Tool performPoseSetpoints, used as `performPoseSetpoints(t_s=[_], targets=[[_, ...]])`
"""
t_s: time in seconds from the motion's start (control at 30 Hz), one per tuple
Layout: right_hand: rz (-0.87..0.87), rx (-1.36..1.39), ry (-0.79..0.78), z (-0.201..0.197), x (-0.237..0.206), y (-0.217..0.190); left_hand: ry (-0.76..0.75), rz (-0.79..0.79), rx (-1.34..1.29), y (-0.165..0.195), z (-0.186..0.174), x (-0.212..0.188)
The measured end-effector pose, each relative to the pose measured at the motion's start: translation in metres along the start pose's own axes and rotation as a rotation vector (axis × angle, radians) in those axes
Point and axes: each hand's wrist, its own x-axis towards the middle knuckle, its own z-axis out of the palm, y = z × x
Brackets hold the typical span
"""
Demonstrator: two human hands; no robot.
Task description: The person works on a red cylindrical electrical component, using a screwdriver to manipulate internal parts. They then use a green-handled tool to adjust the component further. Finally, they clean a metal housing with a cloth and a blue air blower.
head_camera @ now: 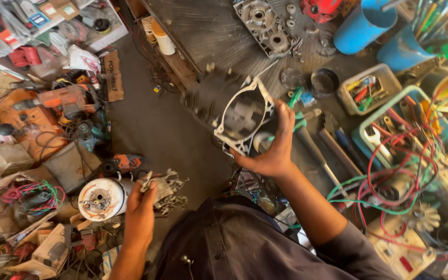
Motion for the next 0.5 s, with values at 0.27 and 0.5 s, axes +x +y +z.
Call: performPoseSetpoints(t_s=[0.27,0.5], targets=[[0.071,0.201,0.178,0.078,0.054,0.048,0.120,-0.093,0.042,0.008,-0.019,0.073],[0.045,0.112,0.169,0.132,0.082,0.062,-0.202,-0.035,-0.355,0.054,-0.012,0.196]])
